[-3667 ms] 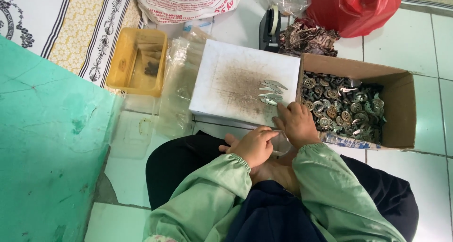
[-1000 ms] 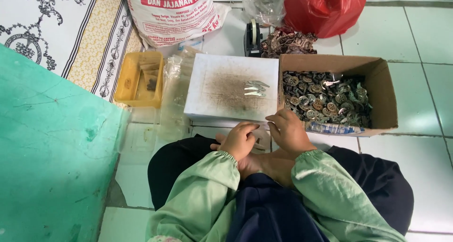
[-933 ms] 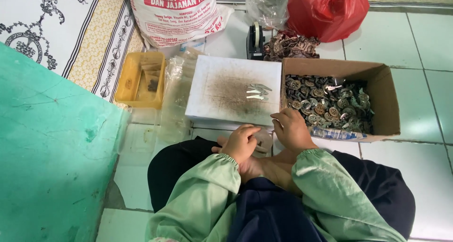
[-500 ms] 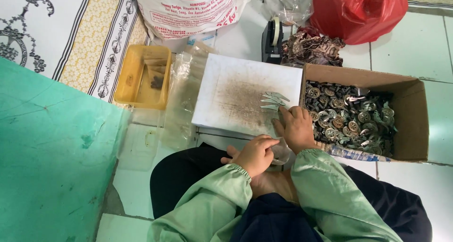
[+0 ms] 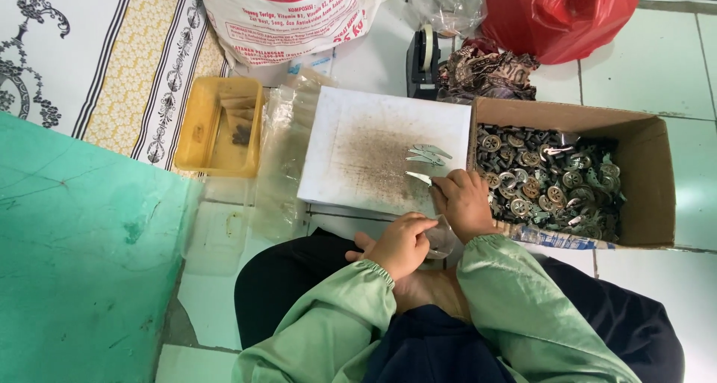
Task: Packaging small metal components into plastic bags from a large box while sitting on the floor.
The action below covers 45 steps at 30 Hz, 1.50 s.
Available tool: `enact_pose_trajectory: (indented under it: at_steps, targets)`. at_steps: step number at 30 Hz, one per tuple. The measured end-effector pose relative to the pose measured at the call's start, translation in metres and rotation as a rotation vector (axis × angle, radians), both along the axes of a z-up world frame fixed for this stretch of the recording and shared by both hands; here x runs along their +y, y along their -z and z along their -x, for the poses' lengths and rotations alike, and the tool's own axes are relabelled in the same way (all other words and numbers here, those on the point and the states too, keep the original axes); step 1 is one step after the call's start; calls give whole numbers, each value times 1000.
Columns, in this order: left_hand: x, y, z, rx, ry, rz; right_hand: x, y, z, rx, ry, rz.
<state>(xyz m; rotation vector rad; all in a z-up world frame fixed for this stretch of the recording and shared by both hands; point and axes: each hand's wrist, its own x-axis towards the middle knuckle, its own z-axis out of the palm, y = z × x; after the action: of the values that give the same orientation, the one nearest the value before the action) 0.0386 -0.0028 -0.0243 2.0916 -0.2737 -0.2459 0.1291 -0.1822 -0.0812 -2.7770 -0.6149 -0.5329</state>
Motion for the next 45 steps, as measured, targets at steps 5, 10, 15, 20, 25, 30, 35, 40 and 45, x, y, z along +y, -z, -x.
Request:
enact_pose_trajectory:
  at_steps: [5, 10, 15, 20, 25, 30, 35, 40, 45]
  targets:
    - [2, -1, 3, 9, -11, -18, -2, 12, 3, -160, -11, 110]
    - [4, -9, 10, 11, -24, -38, -4, -13, 24, -225, -71, 88]
    - [6, -12, 18, 5, -12, -102, -18, -10, 45, -303, -223, 160]
    - [2, -6, 27, -158, -41, -101, -29, 3, 61, -268, -205, 137]
    - [3, 3, 29, -217, -56, -119, -41, -31, 77, -291, -67, 6]
    - [9, -4, 28, -72, -36, -128, -39, -110, 123, -127, -142, 88]
    - [5, -41, 38, -58, -14, -132, -27, -73, 122, -257, -225, 231]
    - [5, -61, 39, 29, -3, -95, -6, -81, 106, -200, -262, 116]
    - [7, -46, 30, 77, -65, -49, -22, -65, 51, 91, -193, -240]
